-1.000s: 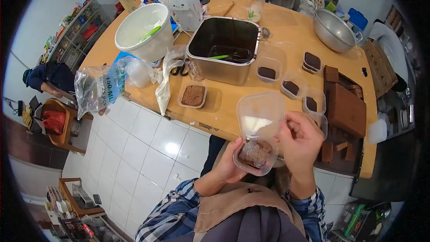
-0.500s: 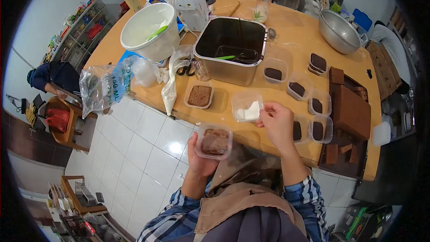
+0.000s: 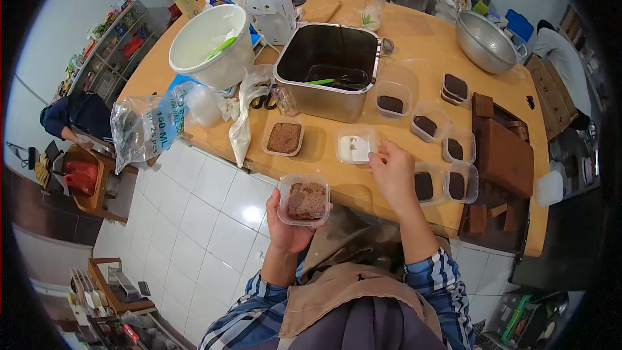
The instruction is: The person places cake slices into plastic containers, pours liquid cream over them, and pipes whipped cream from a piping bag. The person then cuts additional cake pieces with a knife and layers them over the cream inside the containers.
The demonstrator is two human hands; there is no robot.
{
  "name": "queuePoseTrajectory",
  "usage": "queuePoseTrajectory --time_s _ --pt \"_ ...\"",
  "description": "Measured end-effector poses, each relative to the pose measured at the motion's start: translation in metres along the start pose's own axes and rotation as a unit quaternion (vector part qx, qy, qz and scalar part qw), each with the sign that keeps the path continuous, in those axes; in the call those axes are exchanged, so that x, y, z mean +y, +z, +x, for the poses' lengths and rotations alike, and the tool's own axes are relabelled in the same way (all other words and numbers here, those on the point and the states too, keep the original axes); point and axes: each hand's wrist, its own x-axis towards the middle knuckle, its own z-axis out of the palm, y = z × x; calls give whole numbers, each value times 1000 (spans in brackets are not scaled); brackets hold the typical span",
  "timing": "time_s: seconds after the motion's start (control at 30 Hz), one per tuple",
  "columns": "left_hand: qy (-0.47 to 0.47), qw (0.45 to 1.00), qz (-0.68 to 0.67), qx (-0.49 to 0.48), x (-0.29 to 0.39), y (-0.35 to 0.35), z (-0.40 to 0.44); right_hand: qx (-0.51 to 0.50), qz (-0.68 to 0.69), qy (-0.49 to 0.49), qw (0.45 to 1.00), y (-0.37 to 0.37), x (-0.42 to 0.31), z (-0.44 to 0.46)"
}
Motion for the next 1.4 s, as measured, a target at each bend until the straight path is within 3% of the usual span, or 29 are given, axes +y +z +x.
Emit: queuePoseTrajectory --time_s 0.03,0.13,0.23,0.33,0.53,0.77,0.87,0.9,1.0,1.3,1.4 --pt "-7 1000 -8 -16 0 -2 0 19 -20 -19 999 1 2 -1" --pt "5 1000 2 -12 -1 1 1 -4 -34 46 998 -18 -41 -8" --pt "25 998 5 50 0 15 -1 8 0 25 1000 -27 -56 -21" --pt "44 998 5 46 2 13 3 37 -74 -112 990 -48 -68 -39" --pt "29 999 -28 5 -1 14 7 134 -132 -181 965 -118 -86 -63" --pt "-59 992 -113 -26 -7 22 11 279 -116 -86 949 -166 -77 -92" --pt "-80 988 -119 -62 -8 21 12 324 -37 0 945 -170 -75 -98" --pt "-87 986 -120 -79 -9 20 12 324 -89 -42 941 -177 -59 -100" --pt "-79 988 -93 -95 -12 20 14 319 -56 16 946 -187 -49 -100" --pt "-48 997 -53 -41 -9 25 11 302 -85 -66 947 -182 -56 -89" --pt "-25 998 -51 -22 -1 22 7 296 -50 -50 953 -170 -63 -84"
